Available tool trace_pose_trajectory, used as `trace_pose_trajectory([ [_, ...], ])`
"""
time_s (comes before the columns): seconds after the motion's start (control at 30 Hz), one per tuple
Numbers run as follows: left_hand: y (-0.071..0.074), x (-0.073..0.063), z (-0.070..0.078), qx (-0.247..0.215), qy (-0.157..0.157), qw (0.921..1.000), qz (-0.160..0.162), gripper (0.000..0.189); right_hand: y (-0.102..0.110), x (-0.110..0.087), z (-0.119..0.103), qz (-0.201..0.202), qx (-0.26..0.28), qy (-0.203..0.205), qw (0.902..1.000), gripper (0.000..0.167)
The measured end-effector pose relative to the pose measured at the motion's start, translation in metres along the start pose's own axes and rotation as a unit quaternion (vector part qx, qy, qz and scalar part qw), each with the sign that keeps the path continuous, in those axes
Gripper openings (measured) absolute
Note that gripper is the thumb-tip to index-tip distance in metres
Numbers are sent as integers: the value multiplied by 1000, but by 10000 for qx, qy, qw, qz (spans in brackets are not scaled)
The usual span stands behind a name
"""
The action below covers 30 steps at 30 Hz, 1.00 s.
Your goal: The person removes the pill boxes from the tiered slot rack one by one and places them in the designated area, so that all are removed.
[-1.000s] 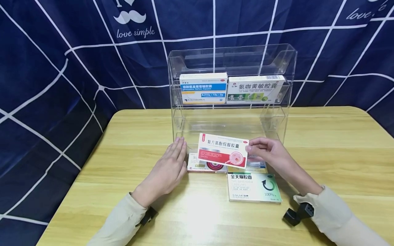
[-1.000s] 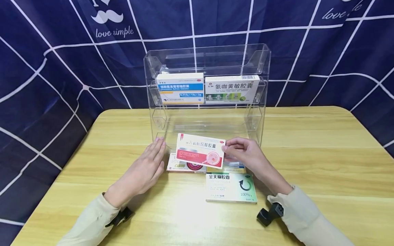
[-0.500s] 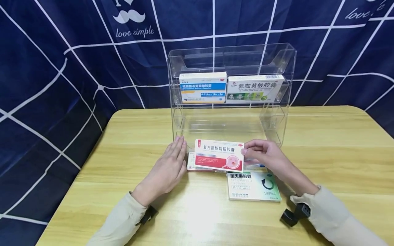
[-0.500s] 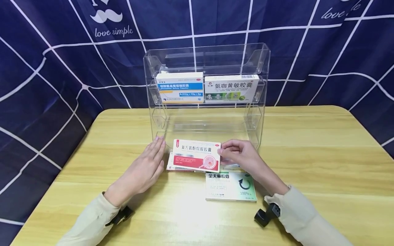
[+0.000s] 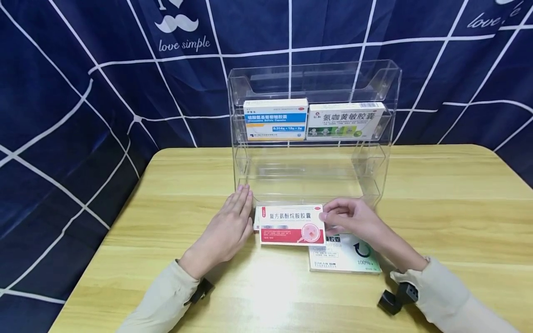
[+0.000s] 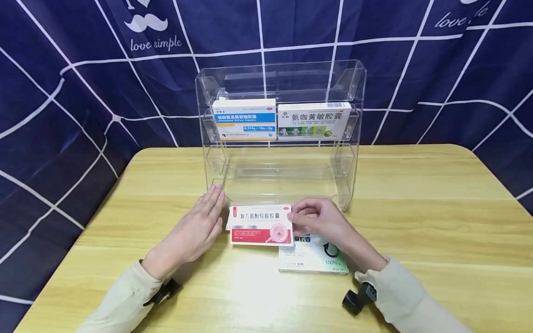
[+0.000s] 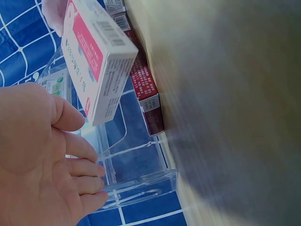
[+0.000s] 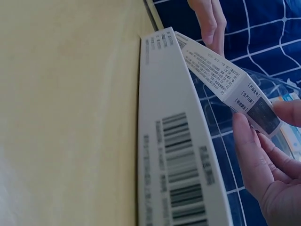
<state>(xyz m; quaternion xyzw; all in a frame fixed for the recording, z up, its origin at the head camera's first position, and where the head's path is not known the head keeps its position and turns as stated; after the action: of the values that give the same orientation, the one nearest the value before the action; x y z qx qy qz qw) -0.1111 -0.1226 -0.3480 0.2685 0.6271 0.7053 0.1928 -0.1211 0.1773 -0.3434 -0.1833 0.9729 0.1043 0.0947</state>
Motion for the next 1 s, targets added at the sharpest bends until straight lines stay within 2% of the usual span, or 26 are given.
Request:
trace_pose_trajectory([
  [0.23,0,-1,0,-5,6,10000,-3,57,-7,-3,1,-385,-174,-51,9991,35],
  [0.47,0,-1,1,-26,26,10000,-31,57,-10,-7,1,-742,51,-143,9971,32],
  [0.8,1,-1,0,-93,3,10000,-17,57,-17,-13,-2,-921,-118,-296,9952,44],
  [1.0,1,-1,0,-141,-14,9999,35,57,-24,-17,-4,-1017,-228,-333,9940,41],
])
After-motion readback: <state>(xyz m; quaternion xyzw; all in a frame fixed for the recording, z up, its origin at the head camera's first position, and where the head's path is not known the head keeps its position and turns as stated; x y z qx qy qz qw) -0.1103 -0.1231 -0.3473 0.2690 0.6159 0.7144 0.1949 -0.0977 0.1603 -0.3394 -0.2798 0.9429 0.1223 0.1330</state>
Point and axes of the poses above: each hand's wrist, its own x-axis towards the middle knuckle, its own y-axis out of the back of the hand, z = x × y, the point moved 1 cm from there along x, towards the middle knuckle, and after that the axes turned 4 degrees about -y, right-handed, at the moved point
